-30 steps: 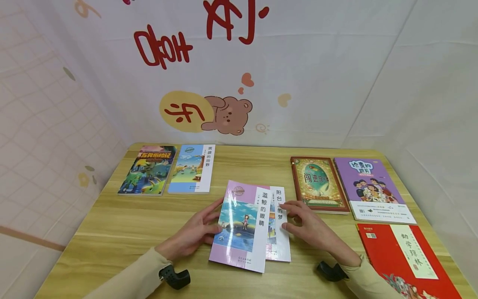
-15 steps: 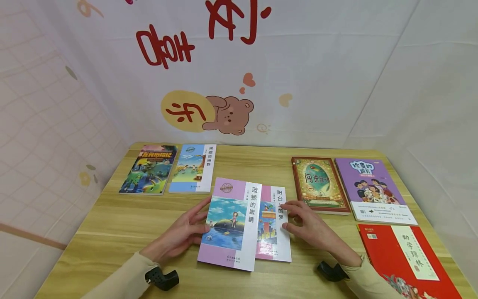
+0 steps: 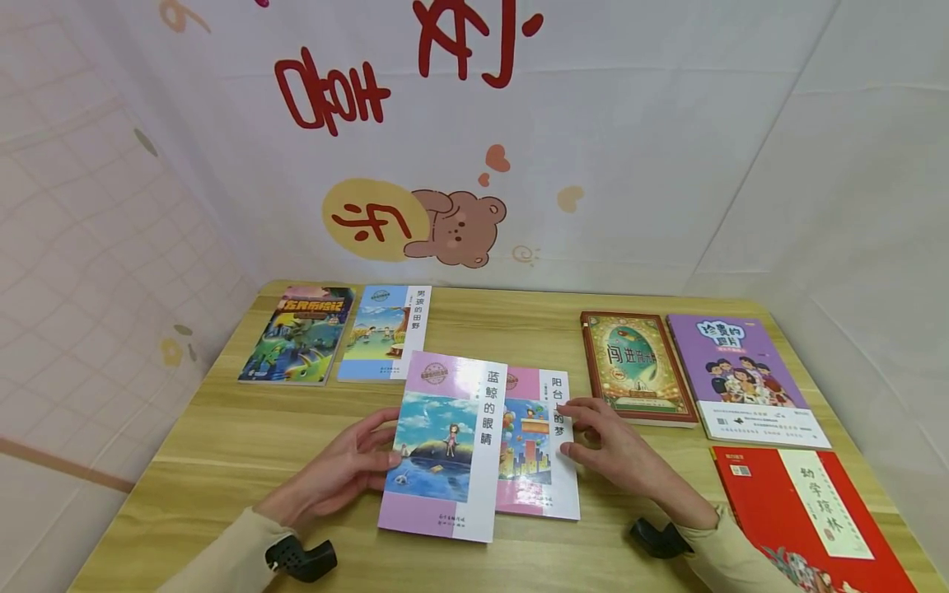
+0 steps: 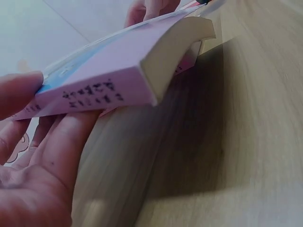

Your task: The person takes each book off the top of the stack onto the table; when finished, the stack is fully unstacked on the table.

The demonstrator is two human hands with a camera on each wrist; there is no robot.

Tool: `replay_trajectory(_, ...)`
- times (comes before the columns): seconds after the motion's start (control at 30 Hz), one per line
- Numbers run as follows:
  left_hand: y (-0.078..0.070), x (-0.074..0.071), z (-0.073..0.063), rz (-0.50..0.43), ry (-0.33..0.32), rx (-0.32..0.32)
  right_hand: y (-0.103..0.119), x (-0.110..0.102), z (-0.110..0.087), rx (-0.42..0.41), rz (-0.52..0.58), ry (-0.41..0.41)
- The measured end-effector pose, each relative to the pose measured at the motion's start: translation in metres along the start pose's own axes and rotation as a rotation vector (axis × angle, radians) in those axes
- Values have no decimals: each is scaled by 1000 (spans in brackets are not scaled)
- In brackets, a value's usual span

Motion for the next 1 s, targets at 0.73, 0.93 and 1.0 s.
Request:
replay_trajectory(0.73, -5, -27, -51, -9, 40, 14, 0, 1, 0, -21, -17, -4)
replay_trajectory(0.93, -6, -41, -64, -1, 36, 5, -1, 1, 0, -21, -16, -9)
replay_trajectory(1.0, -6, -45, -68, -1, 36, 4, -1, 1, 0, -18, -12, -10)
Point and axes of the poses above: each hand's wrist, its own z-axis towards the middle knuckle, its own x-axis out of the palm, y = z × x, the point moved 1 cm from there along z, towards the middle knuckle, and after that the axes turned 15 degrees about y, right-handed, at the moved point
